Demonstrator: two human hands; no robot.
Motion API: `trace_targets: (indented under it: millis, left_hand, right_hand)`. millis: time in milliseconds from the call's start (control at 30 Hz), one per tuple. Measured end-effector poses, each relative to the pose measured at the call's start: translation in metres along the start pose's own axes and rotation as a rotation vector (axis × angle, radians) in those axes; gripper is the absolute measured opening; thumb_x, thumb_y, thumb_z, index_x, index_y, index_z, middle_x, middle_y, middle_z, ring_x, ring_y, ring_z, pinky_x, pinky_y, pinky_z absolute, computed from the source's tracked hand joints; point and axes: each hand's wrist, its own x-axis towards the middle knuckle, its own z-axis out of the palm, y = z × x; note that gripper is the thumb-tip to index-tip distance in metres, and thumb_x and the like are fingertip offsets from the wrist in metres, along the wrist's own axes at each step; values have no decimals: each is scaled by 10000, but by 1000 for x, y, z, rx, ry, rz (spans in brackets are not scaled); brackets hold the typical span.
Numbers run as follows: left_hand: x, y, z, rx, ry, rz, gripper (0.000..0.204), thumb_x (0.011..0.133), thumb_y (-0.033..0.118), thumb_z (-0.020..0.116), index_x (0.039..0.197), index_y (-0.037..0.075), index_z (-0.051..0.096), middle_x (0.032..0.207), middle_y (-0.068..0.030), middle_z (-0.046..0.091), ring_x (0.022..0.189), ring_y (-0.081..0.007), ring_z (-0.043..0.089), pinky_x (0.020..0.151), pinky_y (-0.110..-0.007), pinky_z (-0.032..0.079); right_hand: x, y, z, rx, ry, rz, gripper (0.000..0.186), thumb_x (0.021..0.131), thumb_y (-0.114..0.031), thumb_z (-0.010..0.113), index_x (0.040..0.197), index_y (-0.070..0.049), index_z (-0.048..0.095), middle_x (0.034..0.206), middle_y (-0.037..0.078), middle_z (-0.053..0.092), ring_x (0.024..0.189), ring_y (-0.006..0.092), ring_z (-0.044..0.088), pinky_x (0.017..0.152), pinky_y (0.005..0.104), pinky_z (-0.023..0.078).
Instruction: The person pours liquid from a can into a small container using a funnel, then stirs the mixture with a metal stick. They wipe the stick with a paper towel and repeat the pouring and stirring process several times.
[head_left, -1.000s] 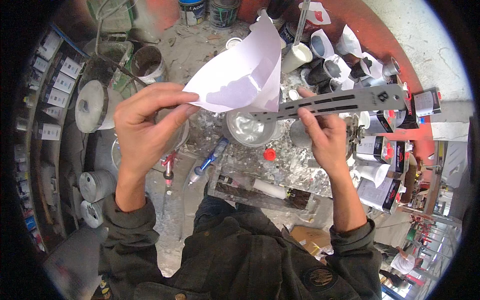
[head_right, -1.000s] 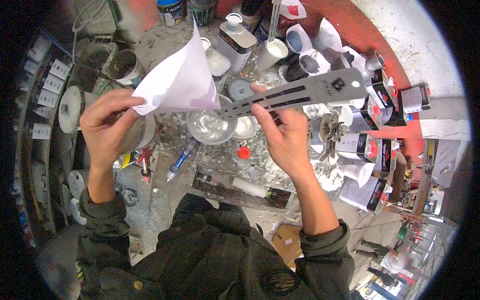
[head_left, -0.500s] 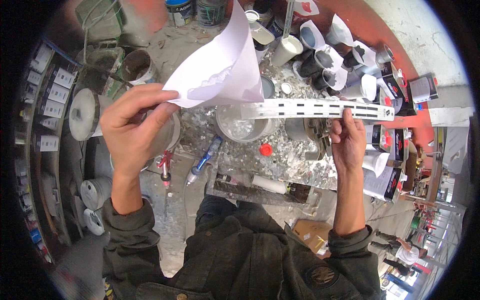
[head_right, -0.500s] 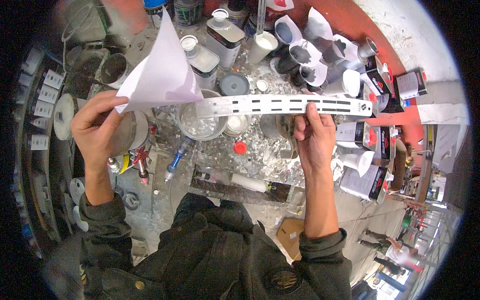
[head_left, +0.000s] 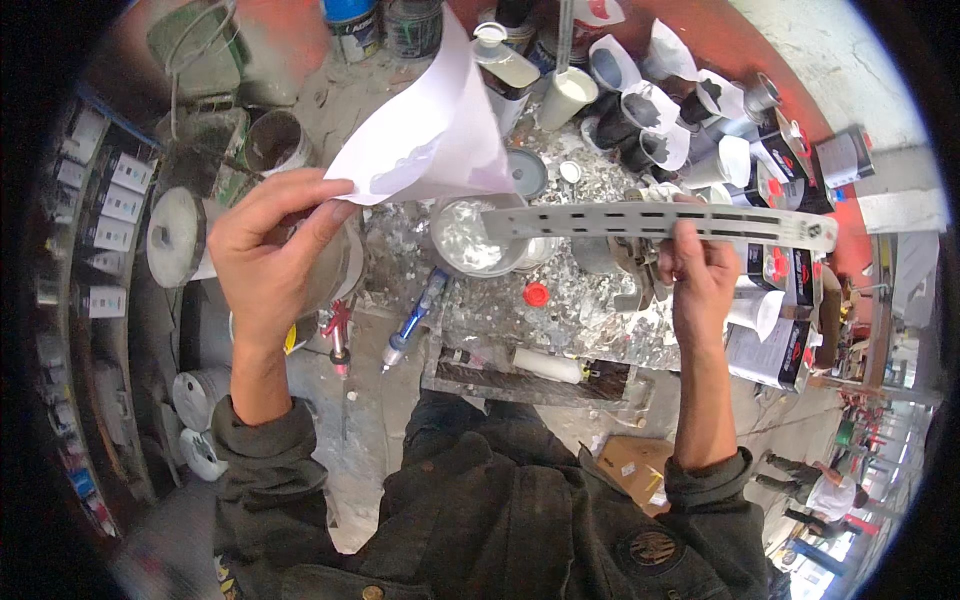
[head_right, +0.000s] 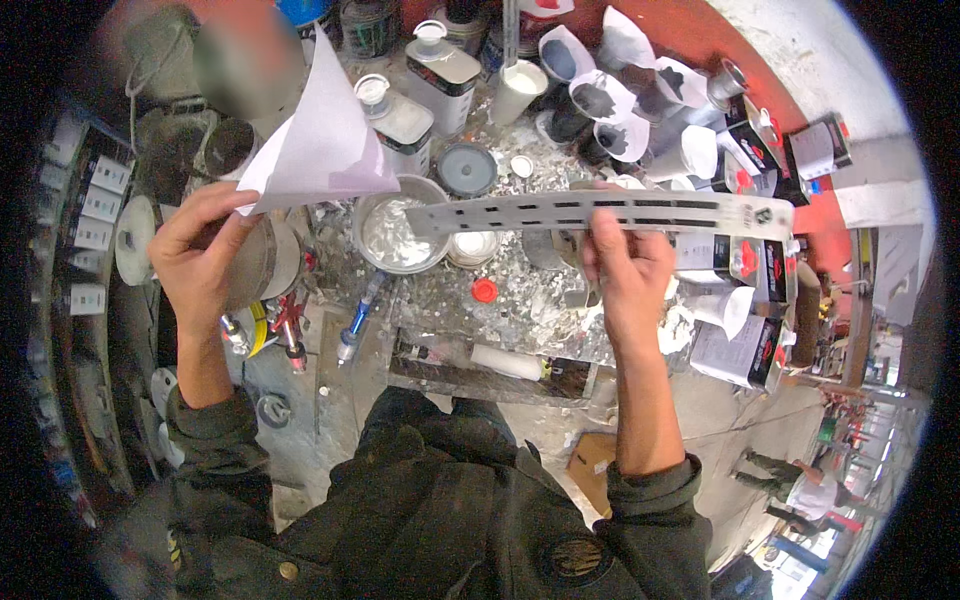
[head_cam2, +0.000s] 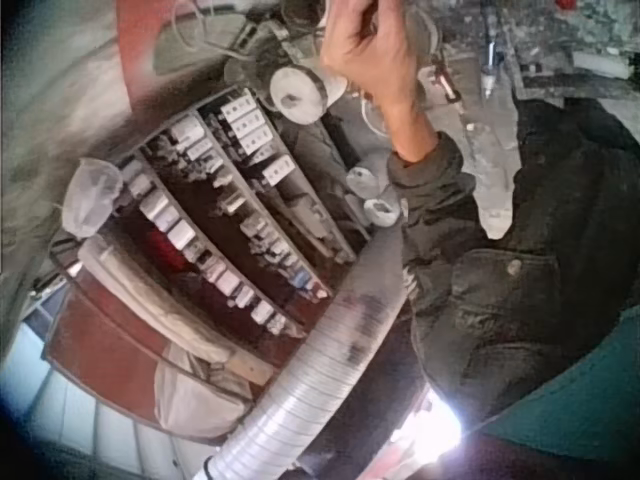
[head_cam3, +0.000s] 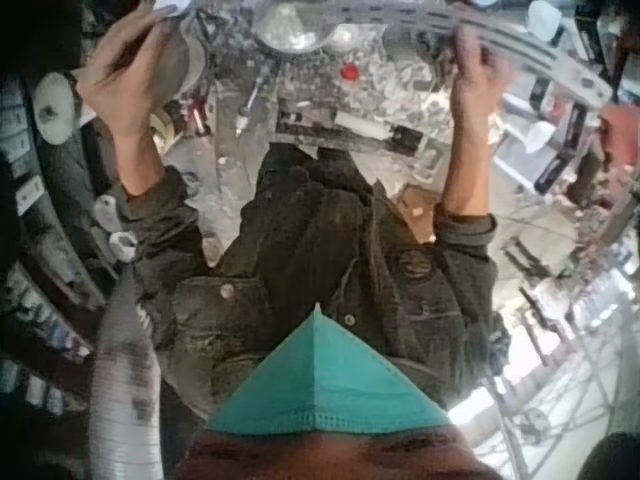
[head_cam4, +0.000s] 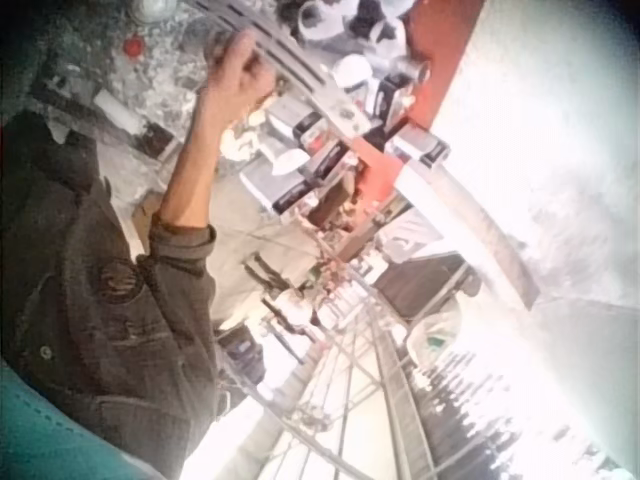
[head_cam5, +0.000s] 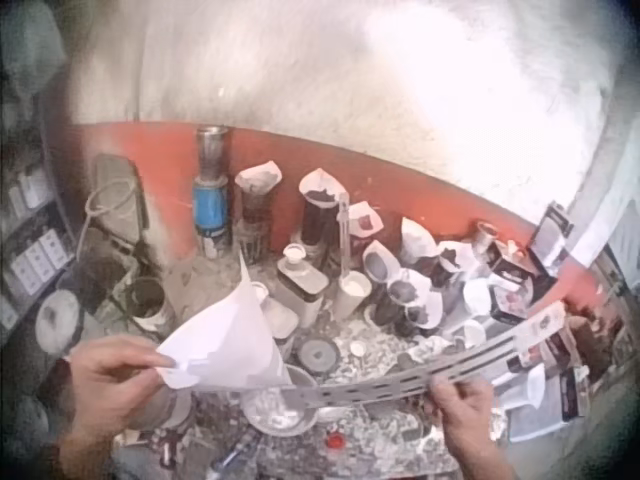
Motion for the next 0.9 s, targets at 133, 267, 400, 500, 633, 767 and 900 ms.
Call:
trace_targets:
  millis: [133,267,400,500,633,767,900]
  left_hand:
    - [0,-5,1,-9,47,-40,168,831,-70,743,993,-27,760,986,-106,730,888,-146,671,770,-248,517]
    - [1,19,10,177,73,-2,159,832,-36,753,991,-24,756,958,-103,734,860,-146,679,772,-257,523]
    - [-5,64,48,347,47,177,170,803,-18,766,972,4,761,947,-127,743,807,-185,700,739,-282,542]
    - [-9,78,85,432,-36,328,194,779,0,776,970,32,752,948,-129,738,814,-248,715,724,-323,560]
    - [-19,82,138,588,-217,409,100,829,53,741,924,31,721,901,-131,718,777,-289,706,688,-366,565]
    - [-42,63,179,794,-445,319,39,855,64,681,836,31,671,843,-136,686,744,-323,697,650,-403,566]
    - [-64,39,205,943,-580,239,103,761,-31,658,858,2,664,860,-163,682,806,-313,715,669,-385,586]
  right_hand:
    - [-3,7,11,128,137,167,209,983,-225,673,1067,-33,673,736,2,612,563,65,490,484,218,364]
    - [-10,20,-6,338,223,254,188,1006,-194,632,999,-8,659,827,84,710,563,64,508,465,209,385]
    - [-17,21,-40,345,394,250,218,1009,-221,627,1000,-6,661,817,99,721,574,71,551,479,203,422]
    - [-24,31,-53,224,472,214,235,1009,-240,630,998,-8,662,836,109,731,600,78,586,487,210,434]
    - [-23,47,-48,120,400,156,317,1018,-298,606,958,6,672,820,106,732,610,103,642,499,234,467]
    - [-13,61,-31,-73,316,83,403,1010,-342,598,861,21,686,745,119,726,577,149,670,508,298,502]
    - [-5,72,-13,-343,267,65,482,983,-375,617,759,46,690,636,135,701,567,193,692,541,343,522]
